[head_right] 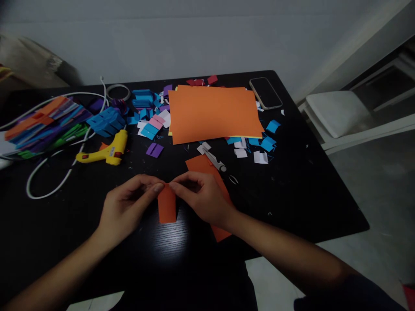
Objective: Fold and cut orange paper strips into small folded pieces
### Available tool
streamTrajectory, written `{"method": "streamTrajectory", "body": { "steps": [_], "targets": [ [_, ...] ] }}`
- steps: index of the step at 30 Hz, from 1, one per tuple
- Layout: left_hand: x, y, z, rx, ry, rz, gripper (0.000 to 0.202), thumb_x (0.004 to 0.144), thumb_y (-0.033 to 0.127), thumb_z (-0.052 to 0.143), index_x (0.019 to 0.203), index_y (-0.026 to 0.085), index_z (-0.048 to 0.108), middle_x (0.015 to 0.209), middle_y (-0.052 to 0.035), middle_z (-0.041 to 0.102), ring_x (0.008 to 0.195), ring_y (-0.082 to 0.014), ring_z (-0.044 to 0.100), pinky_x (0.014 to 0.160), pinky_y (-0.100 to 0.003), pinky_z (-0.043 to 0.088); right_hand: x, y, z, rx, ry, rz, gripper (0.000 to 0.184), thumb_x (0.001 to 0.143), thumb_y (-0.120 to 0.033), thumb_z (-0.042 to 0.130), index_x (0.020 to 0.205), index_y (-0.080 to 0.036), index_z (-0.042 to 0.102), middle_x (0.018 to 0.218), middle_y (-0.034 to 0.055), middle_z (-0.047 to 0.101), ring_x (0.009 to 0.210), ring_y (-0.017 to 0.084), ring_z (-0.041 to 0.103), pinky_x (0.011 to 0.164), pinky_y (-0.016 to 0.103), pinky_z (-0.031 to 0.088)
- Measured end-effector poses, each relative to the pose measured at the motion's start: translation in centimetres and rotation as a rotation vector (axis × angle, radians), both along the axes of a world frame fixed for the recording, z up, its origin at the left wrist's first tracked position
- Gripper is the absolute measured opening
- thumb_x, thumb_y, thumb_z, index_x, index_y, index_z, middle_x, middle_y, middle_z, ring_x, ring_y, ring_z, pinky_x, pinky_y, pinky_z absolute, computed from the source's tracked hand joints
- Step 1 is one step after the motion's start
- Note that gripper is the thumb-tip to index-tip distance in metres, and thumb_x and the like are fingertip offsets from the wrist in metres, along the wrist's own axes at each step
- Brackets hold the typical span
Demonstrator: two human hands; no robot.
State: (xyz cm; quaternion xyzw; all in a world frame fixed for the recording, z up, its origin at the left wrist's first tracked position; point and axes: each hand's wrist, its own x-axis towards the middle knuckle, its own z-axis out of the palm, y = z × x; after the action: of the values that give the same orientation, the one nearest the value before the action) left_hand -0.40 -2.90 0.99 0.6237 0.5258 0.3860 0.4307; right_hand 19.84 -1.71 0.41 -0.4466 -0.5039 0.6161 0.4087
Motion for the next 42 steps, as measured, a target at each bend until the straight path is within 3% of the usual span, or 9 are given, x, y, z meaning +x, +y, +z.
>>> {"method": "streamTrajectory", "body": {
  "steps": [15,31,36,42],
  "targets": [
    [0.2,0.13,0.22,-0.074,-0.039,0.025,0.014,0.094,0.034,0.072,0.093,0.021,0.077,0.08,0.0004,0.076,0.068,-0.0113,0.063,0.063,-0.021,0.05,-0.01,-0.09,0.32,-0.001,0.005,0.004,0.01,0.088,-0.03,0.078,0.093,-0.021,0.081,0.091,0.0028,0.082,0.087,0.017,0.077,0.083,0.031,0.062],
    [0.34,0.18,0.36,-0.122,-0.077,0.049,0.015,0.092,0.035,0.074,0.09,0.02,0.078,0.078,-0.001,0.077,0.068,-0.0132,0.066,0.064,-0.023,0.052,0.04,0.09,0.18,-0.007,-0.001,0.011,0.013,0.09,-0.032,0.076,0.091,-0.02,0.079,0.088,0.0025,0.079,0.082,0.016,0.074,0.077,0.029,0.059],
    [0.34,0.5,0.47,-0.153,-0.116,0.075,0.019,0.091,0.037,0.074,0.09,0.018,0.078,0.078,-0.0019,0.077,0.069,-0.0146,0.067,0.065,-0.023,0.053,0.05,0.04,0.17,-0.08,0.095,0.044,0.015,0.095,-0.03,0.067,0.101,-0.021,0.077,0.093,0.0028,0.078,0.085,0.016,0.076,0.081,0.032,0.064],
    [0.25,0.85,0.34,-0.21,-0.189,0.077,0.023,0.091,0.041,0.074,0.093,0.018,0.078,0.079,-0.003,0.078,0.071,-0.0164,0.07,0.067,-0.025,0.056,0.02,-0.03,-0.28,0.009,0.1,0.06,0.032,0.089,-0.017,0.069,0.119,-0.026,0.073,0.109,0.0031,0.078,0.103,0.018,0.076,0.096,0.036,0.063]
  ]
}}
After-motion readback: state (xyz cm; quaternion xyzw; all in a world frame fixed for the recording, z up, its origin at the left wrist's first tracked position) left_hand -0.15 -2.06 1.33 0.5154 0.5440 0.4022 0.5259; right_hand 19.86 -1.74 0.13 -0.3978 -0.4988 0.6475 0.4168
